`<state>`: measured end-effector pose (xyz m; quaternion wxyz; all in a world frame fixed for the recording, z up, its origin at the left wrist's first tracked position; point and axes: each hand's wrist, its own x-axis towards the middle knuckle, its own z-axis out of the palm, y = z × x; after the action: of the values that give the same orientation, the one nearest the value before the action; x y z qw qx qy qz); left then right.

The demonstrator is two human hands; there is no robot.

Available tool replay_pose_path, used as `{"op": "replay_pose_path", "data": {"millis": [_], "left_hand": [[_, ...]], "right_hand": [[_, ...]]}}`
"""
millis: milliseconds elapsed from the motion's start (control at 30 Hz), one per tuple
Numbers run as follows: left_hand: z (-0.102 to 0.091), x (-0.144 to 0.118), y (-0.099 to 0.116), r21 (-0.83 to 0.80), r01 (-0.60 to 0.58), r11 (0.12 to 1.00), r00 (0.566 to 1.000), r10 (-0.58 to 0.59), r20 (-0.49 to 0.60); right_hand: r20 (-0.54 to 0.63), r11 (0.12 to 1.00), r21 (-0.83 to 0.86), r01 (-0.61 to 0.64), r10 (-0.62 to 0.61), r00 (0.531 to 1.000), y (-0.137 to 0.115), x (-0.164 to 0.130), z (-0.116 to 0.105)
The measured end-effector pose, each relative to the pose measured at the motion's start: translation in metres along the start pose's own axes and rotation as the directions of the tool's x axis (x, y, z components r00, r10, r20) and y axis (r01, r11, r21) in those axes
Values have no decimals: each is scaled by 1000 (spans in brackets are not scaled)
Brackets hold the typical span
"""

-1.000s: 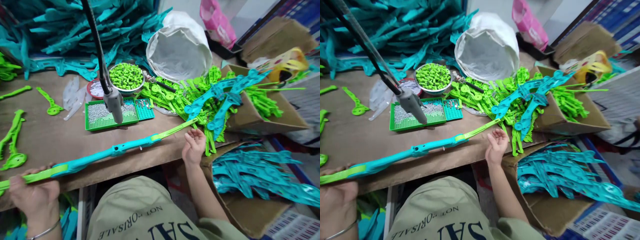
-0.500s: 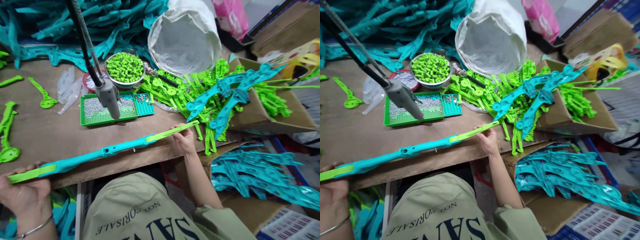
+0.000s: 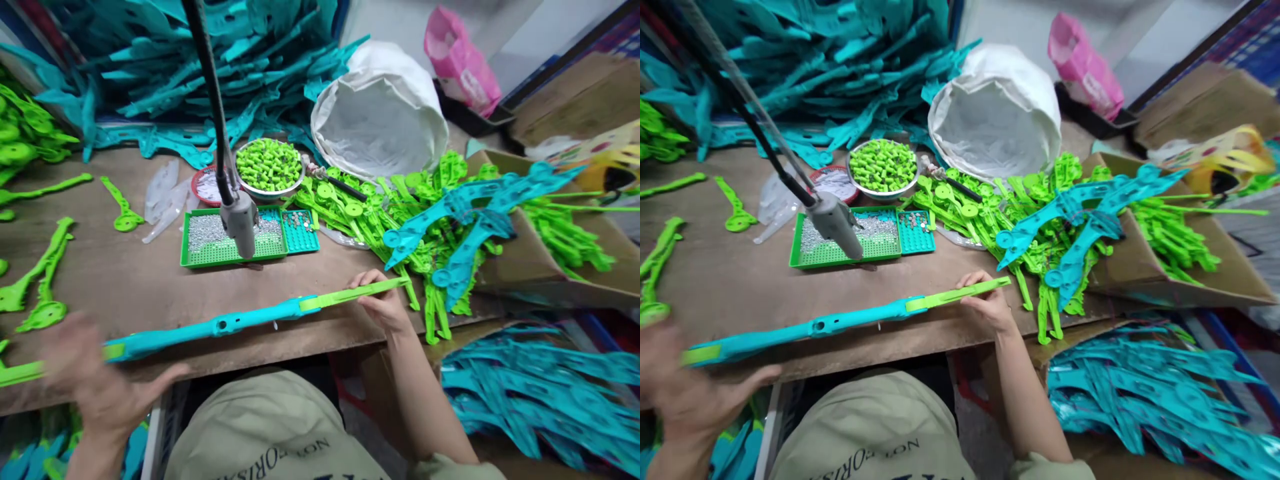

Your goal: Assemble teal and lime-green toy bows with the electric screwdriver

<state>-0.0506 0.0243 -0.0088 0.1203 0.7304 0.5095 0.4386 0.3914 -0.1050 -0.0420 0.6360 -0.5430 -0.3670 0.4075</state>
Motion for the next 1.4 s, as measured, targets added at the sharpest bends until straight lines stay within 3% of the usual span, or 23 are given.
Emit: {"op": "replay_pose_path", "data": {"millis": [33, 100, 133, 233, 333, 433, 500, 667, 733, 800, 933, 1067, 1233, 1300, 1400], "left_hand": [[3, -1, 1, 61, -174, 983, 982, 168, 92], [8, 0, 0, 135, -487, 863, 858, 443, 259], [9, 1, -2, 155, -566, 809, 807, 507, 301], [6, 5, -8, 200, -635, 747, 762, 561, 323], [-7, 6, -14, 244, -629, 738, 772, 560, 300], [-25, 0, -17, 326, -605, 726, 796, 547, 259], [-36, -7, -15, 387, -582, 715, 813, 526, 250], [-58, -26, -3, 452, -526, 720, 850, 431, 302], [-63, -32, 3, 449, -524, 723, 850, 412, 328], [-65, -37, 10, 459, -519, 721, 852, 391, 349], [-66, -48, 23, 386, -533, 753, 826, 365, 429], [-69, -66, 25, 359, -464, 810, 761, 158, 629], [-67, -82, 21, 360, -324, 875, 688, -43, 724], [-64, -82, 24, 384, -266, 884, 602, -159, 782], [-57, -77, 34, 409, -210, 888, 407, -301, 863]], "right_hand": [[46, 1000, 4, -16, 16, 999, -2, 2, -2], [158, 998, -7, -61, 61, 986, -7, 8, -8], [230, 995, -28, -95, 99, 968, -10, 11, -10], [334, 982, -140, -124, 165, 928, -16, 28, -17], [144, 940, -336, 55, -6, 990, -25, 65, -17], [-9, 761, -617, 201, -263, 965, -40, 119, -8], [11, 557, -807, 200, -323, 946, -49, 159, -1], [-52, 69, -997, -45, -99, 994, -49, 236, 14], [-94, -47, -994, -95, -29, 995, -45, 248, 18], [-105, -100, -989, -105, -14, 994, -44, 252, 22], [-112, -125, -985, -118, -57, 992, -56, 244, 27], [-180, -111, -976, -188, -80, 980, -83, 218, 23], [-253, 43, -967, -249, -118, 960, -109, 153, 0], [-270, 120, -961, -248, -216, 938, -112, 115, -12], [-309, 203, -946, -252, -336, 890, -111, 43, -29]]}}
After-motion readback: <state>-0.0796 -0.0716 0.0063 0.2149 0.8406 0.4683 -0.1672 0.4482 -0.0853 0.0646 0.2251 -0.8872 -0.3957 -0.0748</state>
